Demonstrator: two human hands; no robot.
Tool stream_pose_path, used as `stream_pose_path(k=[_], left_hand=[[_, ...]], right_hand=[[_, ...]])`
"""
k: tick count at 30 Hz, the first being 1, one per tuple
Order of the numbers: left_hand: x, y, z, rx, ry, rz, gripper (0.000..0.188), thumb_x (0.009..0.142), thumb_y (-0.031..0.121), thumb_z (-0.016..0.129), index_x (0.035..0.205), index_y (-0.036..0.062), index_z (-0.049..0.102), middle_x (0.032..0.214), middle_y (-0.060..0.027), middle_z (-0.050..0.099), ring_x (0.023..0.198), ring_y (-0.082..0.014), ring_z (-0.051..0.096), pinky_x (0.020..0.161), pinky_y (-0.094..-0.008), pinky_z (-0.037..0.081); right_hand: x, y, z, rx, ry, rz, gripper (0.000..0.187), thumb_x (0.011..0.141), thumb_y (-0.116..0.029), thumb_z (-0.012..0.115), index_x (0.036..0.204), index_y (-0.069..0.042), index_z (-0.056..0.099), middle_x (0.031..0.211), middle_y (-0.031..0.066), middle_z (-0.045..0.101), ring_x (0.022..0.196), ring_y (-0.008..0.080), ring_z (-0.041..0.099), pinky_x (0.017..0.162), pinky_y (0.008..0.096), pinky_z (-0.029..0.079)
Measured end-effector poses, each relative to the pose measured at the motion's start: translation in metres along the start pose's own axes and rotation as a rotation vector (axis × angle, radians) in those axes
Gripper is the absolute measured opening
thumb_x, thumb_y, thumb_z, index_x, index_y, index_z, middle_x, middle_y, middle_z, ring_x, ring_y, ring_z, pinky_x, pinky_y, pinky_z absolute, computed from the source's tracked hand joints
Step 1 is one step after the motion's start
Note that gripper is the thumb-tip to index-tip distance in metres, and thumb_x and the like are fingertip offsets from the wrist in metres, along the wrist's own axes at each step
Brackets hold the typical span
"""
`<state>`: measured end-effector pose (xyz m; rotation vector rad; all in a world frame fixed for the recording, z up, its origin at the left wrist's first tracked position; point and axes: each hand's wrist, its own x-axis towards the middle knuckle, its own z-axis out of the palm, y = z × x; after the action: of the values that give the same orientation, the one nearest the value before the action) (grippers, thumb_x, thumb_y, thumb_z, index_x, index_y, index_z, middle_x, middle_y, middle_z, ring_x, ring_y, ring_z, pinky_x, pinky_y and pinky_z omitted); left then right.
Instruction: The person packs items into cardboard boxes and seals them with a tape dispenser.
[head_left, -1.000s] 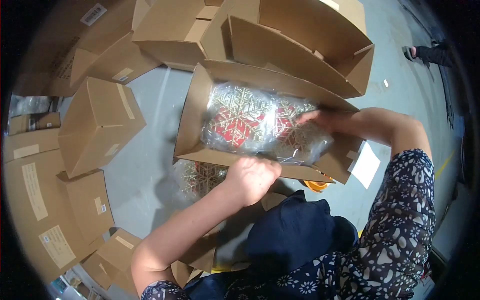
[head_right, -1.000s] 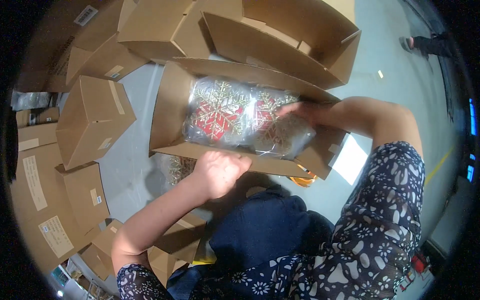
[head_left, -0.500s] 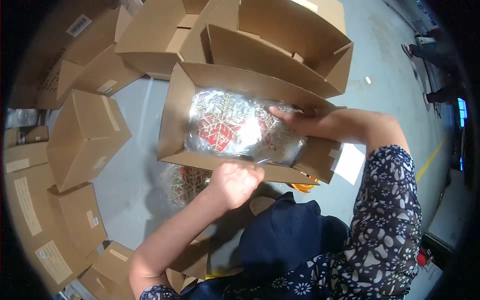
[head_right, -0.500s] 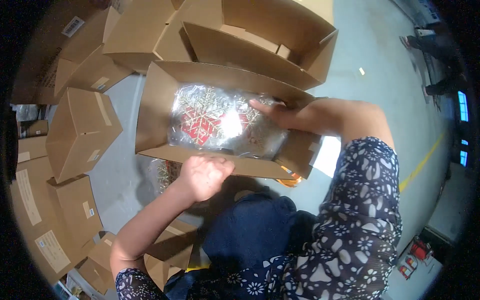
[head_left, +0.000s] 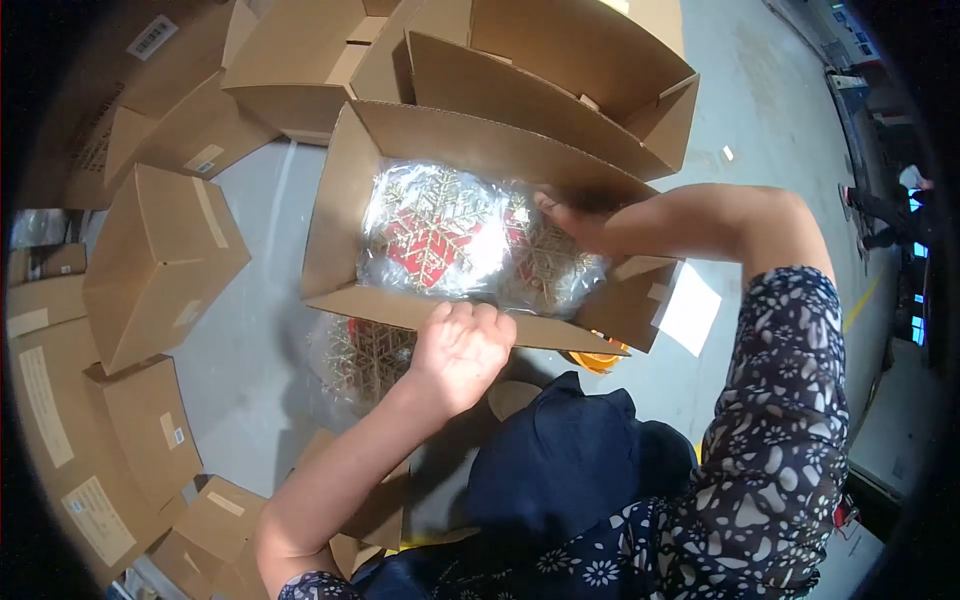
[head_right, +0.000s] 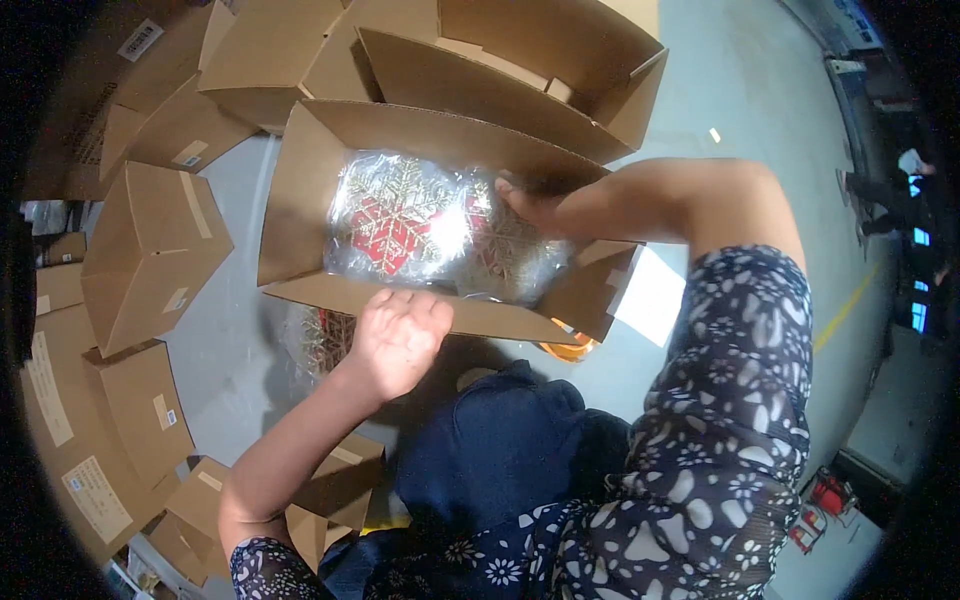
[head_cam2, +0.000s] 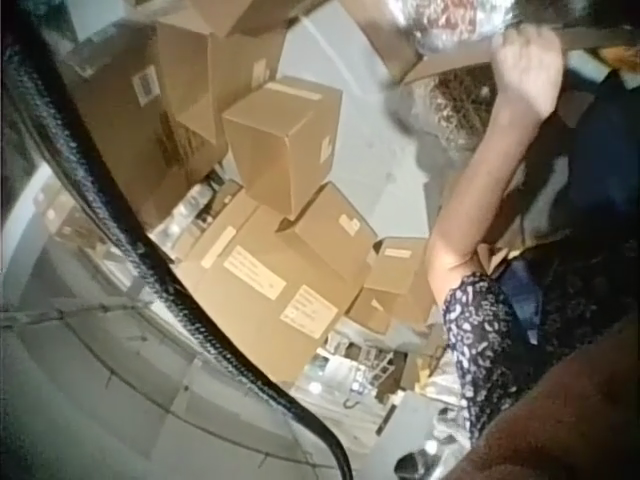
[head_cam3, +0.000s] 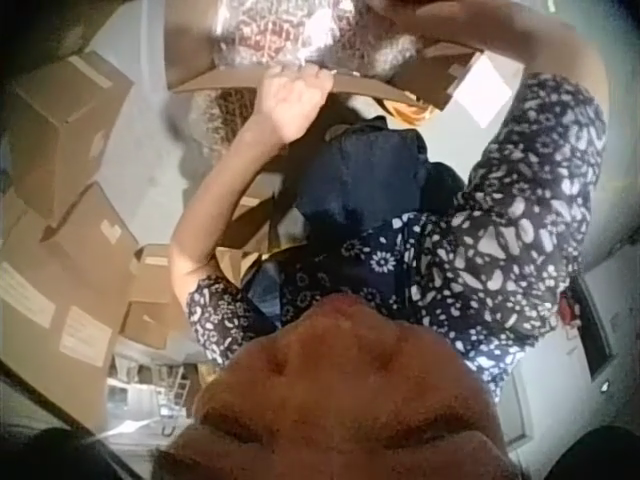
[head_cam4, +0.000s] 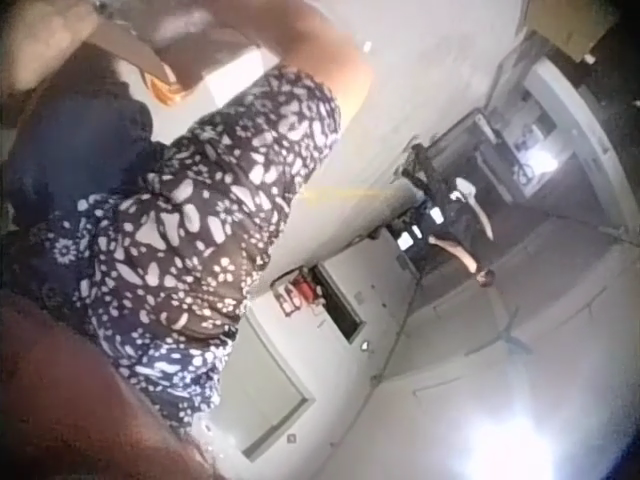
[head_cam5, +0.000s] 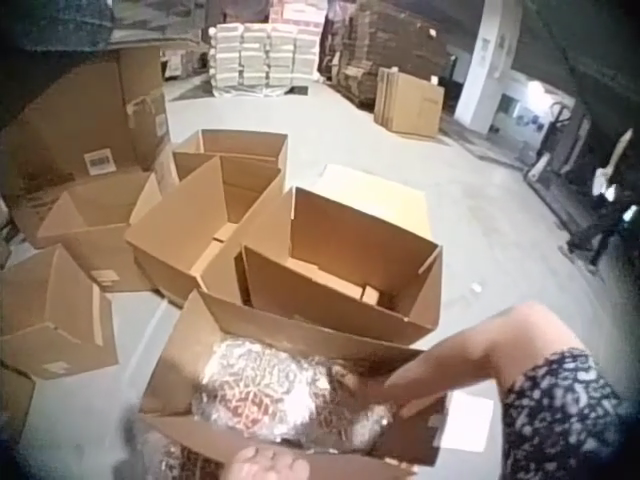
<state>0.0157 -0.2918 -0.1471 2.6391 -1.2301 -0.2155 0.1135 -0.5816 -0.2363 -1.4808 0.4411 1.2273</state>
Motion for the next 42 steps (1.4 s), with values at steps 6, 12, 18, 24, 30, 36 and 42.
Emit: stream_pose_path(k=[6,12,18,24,30,36,42], left_hand=[[0.003,0.0,0.0,-0.032,-0.005,0.025,0.008,0.067,0.014,0.054,0.075,0.0116,0.052,0.072,-0.0033,0.055,0.072,-0.0197,0.057,0.069,-0.0315,0.045],[0.0,0.0,0.002,-0.039,-0.024,0.022,0.004,0.069,0.014,0.053,0.073,0.012,0.052,0.073,-0.0041,0.055,0.071,-0.0198,0.057,0.068,-0.0325,0.046],[0.009,0.004,0.002,-0.118,0.012,0.053,0.002,0.071,0.012,0.053,0.072,0.0108,0.052,0.074,-0.0058,0.056,0.074,-0.0227,0.059,0.069,-0.0352,0.046],[-0.002,-0.001,0.002,-0.077,-0.029,0.048,0.004,0.072,0.013,0.053,0.074,0.0101,0.055,0.074,-0.0062,0.057,0.073,-0.0216,0.06,0.069,-0.034,0.047],[0.005,-0.004,0.001,-0.11,-0.009,0.067,0.004,0.072,0.016,0.051,0.074,0.013,0.052,0.074,-0.0047,0.054,0.074,-0.0216,0.058,0.07,-0.0347,0.044],[-0.001,-0.037,0.003,-0.013,0.085,0.146,0.003,0.073,0.018,0.051,0.072,0.0167,0.053,0.069,-0.0008,0.053,0.079,-0.019,0.055,0.092,-0.0415,0.037],[0.01,-0.055,-0.016,0.014,0.077,0.17,0.011,0.074,0.019,0.05,0.065,0.0203,0.056,0.071,0.0007,0.052,0.096,-0.0228,0.052,0.111,-0.0536,0.011]], right_hand=[[0.002,0.003,0.042,0.032,0.682,0.271,0.079,0.083,-0.065,0.042,0.131,-0.002,0.042,0.135,0.0157,0.043,0.124,0.035,0.04,0.101,0.0479,0.032],[-0.02,0.002,0.074,0.063,0.965,0.371,0.09,0.081,-0.071,0.039,0.131,0.005,0.037,0.127,0.0238,0.049,0.12,0.0372,0.046,0.098,0.0518,0.035],[0.02,0.078,0.045,0.726,0.252,-0.315,0.064,0.095,-0.053,0.022,0.125,-0.002,0.048,0.117,0.0157,0.058,0.109,0.0285,0.056,0.098,0.0389,0.041],[-0.031,0.005,0.052,0.523,-0.176,0.178,0.039,0.097,-0.031,0.038,0.122,-0.004,0.051,0.124,0.0137,0.054,0.112,0.0282,0.053,0.1,0.0438,0.038],[-0.003,0.04,0.043,0.585,-0.135,0.296,0.049,0.082,-0.034,0.066,0.118,-0.004,0.054,0.117,0.0119,0.059,0.106,0.0286,0.057,0.097,0.0459,0.041],[-0.032,0.048,0.092,0.781,0.042,0.175,0.046,0.088,-0.037,0.054,0.123,-0.008,0.051,0.121,0.0119,0.057,0.112,0.0278,0.053,0.098,0.0462,0.041],[-0.012,0.059,0.102,0.715,-0.129,0.193,0.059,0.087,-0.055,0.045,0.121,-0.008,0.052,0.119,0.0094,0.057,0.113,0.027,0.051,0.101,0.0448,0.036]])
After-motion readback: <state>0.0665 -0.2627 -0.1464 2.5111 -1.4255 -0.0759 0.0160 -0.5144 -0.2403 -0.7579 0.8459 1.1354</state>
